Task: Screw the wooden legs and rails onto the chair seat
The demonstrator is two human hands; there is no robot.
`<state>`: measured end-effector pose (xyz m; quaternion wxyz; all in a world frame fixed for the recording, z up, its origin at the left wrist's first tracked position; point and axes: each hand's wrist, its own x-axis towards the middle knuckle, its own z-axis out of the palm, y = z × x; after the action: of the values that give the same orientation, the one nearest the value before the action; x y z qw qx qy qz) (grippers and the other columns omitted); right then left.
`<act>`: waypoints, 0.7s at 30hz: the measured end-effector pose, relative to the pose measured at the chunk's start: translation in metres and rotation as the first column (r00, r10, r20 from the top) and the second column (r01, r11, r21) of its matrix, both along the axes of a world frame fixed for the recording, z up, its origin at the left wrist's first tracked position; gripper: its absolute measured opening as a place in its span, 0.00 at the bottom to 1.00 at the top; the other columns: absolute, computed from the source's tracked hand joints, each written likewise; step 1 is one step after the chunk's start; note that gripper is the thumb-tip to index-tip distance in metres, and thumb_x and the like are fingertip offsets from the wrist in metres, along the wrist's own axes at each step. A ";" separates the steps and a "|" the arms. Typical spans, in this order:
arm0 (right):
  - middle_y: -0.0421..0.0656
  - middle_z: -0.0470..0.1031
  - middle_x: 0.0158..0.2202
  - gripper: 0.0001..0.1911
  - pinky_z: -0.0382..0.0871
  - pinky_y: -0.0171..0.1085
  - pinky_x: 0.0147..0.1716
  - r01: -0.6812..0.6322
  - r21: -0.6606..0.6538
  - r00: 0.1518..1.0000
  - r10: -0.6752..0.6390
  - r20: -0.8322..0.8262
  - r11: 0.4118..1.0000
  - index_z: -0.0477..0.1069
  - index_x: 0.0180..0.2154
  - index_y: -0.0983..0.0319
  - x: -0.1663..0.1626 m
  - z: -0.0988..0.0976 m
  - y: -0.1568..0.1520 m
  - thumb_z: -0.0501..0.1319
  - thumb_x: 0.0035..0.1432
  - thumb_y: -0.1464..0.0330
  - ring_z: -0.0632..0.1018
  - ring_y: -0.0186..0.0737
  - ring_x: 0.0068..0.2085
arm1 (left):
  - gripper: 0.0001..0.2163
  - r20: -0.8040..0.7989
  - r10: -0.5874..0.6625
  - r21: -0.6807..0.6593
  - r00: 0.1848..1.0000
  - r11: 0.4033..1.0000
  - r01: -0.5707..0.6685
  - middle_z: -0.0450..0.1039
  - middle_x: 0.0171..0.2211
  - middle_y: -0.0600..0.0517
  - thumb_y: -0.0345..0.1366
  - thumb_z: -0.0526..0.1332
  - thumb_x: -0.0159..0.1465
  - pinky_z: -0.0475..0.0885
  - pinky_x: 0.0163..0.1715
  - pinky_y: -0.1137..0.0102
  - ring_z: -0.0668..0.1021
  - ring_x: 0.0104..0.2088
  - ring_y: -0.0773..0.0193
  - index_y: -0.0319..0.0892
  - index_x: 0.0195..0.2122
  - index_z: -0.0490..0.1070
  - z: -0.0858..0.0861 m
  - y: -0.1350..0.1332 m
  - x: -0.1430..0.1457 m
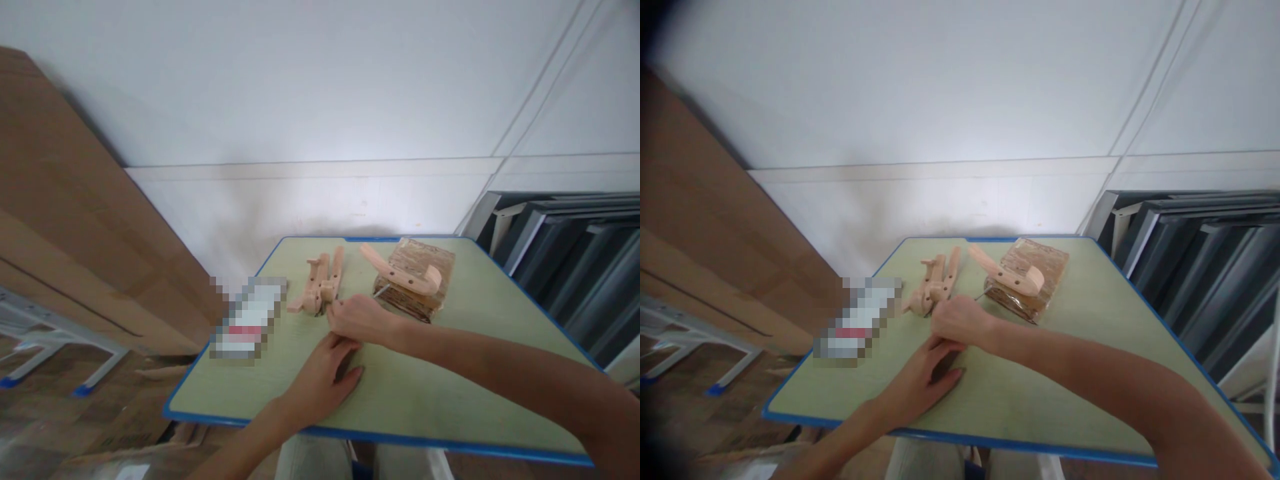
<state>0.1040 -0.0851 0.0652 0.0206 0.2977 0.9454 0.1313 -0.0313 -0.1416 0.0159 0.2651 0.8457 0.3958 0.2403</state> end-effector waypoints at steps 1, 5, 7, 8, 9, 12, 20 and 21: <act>0.51 0.76 0.30 0.11 0.66 0.34 0.21 0.002 0.006 1.000 -0.002 0.015 1.000 0.70 0.37 0.71 -0.001 -0.004 0.005 0.51 0.56 0.81 0.77 0.40 0.30 | 0.14 -0.004 0.002 -0.002 1.000 1.000 -0.002 0.67 0.50 0.48 0.33 0.57 0.58 0.64 0.53 0.64 0.69 0.51 0.60 0.44 0.46 0.68 0.000 0.000 -0.001; 0.45 0.74 0.33 0.08 0.71 0.35 0.27 0.015 0.018 0.995 -0.017 0.102 1.000 0.69 0.40 0.69 -0.004 -0.017 0.021 0.54 0.60 0.73 0.76 0.35 0.32 | 0.17 -0.101 -0.039 0.069 0.994 0.997 0.046 0.63 0.55 0.47 0.34 0.56 0.59 0.59 0.58 0.60 0.64 0.57 0.58 0.44 0.50 0.67 -0.002 -0.003 -0.004; 0.43 0.73 0.36 0.11 0.72 0.36 0.32 -0.009 0.007 0.990 0.008 0.144 1.000 0.68 0.41 0.67 -0.004 -0.023 0.027 0.55 0.59 0.68 0.75 0.33 0.34 | 0.17 -0.132 -0.044 0.088 0.990 0.995 0.056 0.63 0.56 0.47 0.35 0.56 0.59 0.58 0.58 0.60 0.63 0.57 0.58 0.44 0.50 0.66 -0.003 -0.004 -0.004; 0.43 0.72 0.37 0.12 0.72 0.36 0.33 -0.025 0.002 0.987 0.024 0.158 1.000 0.68 0.41 0.67 -0.004 -0.025 0.030 0.56 0.59 0.66 0.75 0.33 0.35 | 0.17 -0.137 -0.042 0.090 0.990 0.994 0.054 0.62 0.56 0.47 0.35 0.56 0.59 0.58 0.58 0.61 0.63 0.57 0.59 0.43 0.50 0.66 -0.003 -0.004 -0.005; 0.43 0.72 0.38 0.12 0.72 0.37 0.34 -0.041 -0.001 0.985 0.040 0.166 0.999 0.68 0.41 0.67 -0.004 -0.025 0.032 0.56 0.59 0.65 0.75 0.33 0.36 | 0.17 -0.139 -0.039 0.092 0.990 0.994 0.052 0.62 0.56 0.47 0.35 0.56 0.59 0.59 0.58 0.61 0.63 0.57 0.59 0.43 0.50 0.66 -0.004 -0.004 -0.005; 0.43 0.74 0.34 0.07 0.71 0.36 0.31 -0.084 0.007 0.985 0.082 0.154 0.996 0.69 0.36 0.68 -0.003 -0.020 0.031 0.55 0.59 0.71 0.75 0.34 0.34 | 0.17 -0.139 -0.037 0.100 0.990 0.994 0.051 0.61 0.56 0.46 0.36 0.56 0.59 0.58 0.58 0.61 0.63 0.58 0.59 0.43 0.50 0.66 -0.005 -0.004 -0.005; 0.47 0.75 0.32 0.13 0.58 0.33 0.20 -0.054 0.181 0.997 0.063 -0.046 0.982 0.67 0.37 0.64 0.029 0.052 -0.028 0.45 0.61 0.76 0.75 0.39 0.28 | 0.17 -0.092 -0.043 0.051 0.995 0.998 0.048 0.64 0.53 0.46 0.33 0.57 0.58 0.60 0.56 0.61 0.65 0.55 0.59 0.43 0.49 0.66 0.001 -0.003 -0.002; 0.45 0.75 0.30 0.13 0.57 0.33 0.21 -0.021 0.269 0.989 0.060 -0.137 0.963 0.67 0.37 0.63 0.041 0.061 -0.032 0.45 0.61 0.76 0.74 0.37 0.27 | 0.18 -0.069 -0.039 0.038 0.997 0.998 0.042 0.63 0.54 0.46 0.33 0.57 0.57 0.59 0.57 0.60 0.64 0.55 0.58 0.43 0.50 0.65 0.002 -0.002 -0.001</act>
<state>0.1450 -0.1166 0.1265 -0.0906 0.2869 0.9240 0.2360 -0.0321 -0.1435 0.0177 0.2395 0.8663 0.3827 0.2139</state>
